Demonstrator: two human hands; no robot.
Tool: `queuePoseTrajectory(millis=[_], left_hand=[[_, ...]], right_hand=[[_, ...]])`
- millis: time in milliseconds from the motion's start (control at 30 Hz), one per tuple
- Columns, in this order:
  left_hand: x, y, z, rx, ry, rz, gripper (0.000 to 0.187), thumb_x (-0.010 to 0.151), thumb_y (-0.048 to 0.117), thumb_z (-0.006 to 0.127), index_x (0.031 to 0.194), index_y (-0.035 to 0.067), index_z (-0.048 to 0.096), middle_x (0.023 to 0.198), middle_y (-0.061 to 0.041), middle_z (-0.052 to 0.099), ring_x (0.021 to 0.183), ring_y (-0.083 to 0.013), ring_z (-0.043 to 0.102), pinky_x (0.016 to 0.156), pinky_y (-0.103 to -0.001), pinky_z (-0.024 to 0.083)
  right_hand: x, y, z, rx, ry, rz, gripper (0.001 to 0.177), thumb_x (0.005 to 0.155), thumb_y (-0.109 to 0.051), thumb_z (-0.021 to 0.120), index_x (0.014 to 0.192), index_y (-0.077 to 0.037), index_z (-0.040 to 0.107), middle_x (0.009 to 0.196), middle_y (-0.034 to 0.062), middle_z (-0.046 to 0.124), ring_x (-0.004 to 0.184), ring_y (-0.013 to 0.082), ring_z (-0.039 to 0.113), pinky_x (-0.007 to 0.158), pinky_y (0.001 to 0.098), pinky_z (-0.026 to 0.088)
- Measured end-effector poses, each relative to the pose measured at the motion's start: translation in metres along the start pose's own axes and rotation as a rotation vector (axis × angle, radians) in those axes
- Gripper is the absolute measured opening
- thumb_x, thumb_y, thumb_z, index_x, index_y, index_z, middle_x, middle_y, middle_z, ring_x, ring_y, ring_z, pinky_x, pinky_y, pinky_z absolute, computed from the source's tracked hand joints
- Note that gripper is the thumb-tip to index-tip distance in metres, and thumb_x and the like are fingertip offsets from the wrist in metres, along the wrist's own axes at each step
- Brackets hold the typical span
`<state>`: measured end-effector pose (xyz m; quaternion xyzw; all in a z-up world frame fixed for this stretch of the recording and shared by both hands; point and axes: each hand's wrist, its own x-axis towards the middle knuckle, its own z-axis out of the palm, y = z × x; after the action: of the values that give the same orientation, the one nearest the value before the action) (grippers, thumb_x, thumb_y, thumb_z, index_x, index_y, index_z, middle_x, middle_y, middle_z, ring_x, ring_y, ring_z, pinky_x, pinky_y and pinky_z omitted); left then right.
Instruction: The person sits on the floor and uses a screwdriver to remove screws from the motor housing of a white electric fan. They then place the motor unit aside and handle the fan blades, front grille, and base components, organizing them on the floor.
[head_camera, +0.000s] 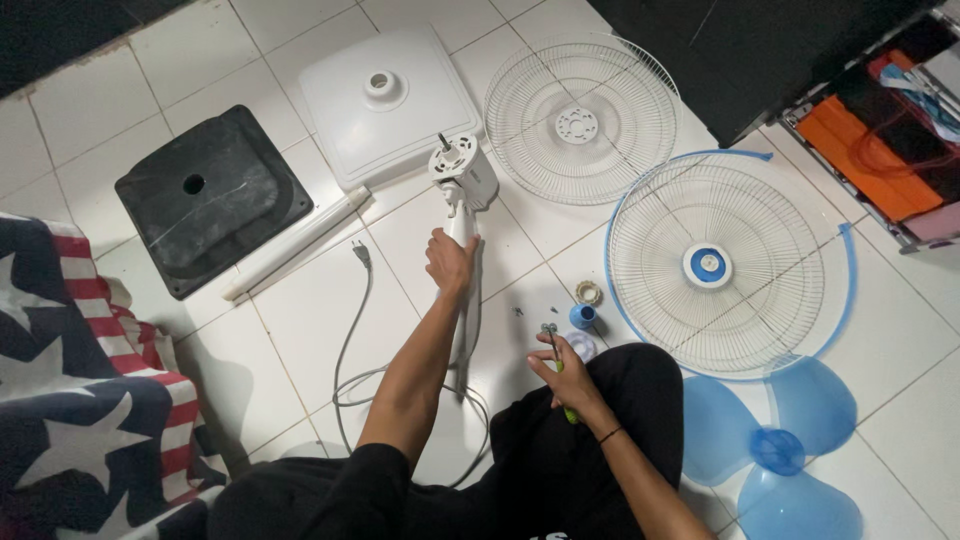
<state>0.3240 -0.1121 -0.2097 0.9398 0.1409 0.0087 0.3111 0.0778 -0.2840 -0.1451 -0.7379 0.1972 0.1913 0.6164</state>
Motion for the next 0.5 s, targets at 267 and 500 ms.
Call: queuePoseTrajectory(millis=[267, 500], left_hand=[[0.006, 0.021, 0.023, 0.188, 0.147, -0.071, 0.075, 0.074, 0.053, 0.086, 0.118, 0.003, 0.052, 0.116, -0.013, 0.057, 0.113, -0.0315, 0.056, 0.087, -0.054, 0.05], [0.035, 0.019, 0.048, 0.103, 0.122, -0.032, 0.074, 0.081, 0.037, 0.084, 0.129, -0.002, 0.044, 0.124, -0.019, 0.048, 0.117, -0.0375, 0.049, 0.091, -0.059, 0.045]], right_hand=[[0.001, 0.007, 0.002, 0.023, 0.002, 0.001, 0.065, 0.089, -0.032, 0.07, 0.145, -0.01, 0.046, 0.124, 0.0102, 0.071, 0.043, 0.01, 0.055, 0.036, 0.025, 0.045], [0.003, 0.01, 0.008, 0.024, -0.005, 0.003, 0.061, 0.09, -0.03, 0.068, 0.144, -0.011, 0.047, 0.125, 0.0107, 0.069, 0.046, 0.0111, 0.056, 0.036, 0.0252, 0.046]])
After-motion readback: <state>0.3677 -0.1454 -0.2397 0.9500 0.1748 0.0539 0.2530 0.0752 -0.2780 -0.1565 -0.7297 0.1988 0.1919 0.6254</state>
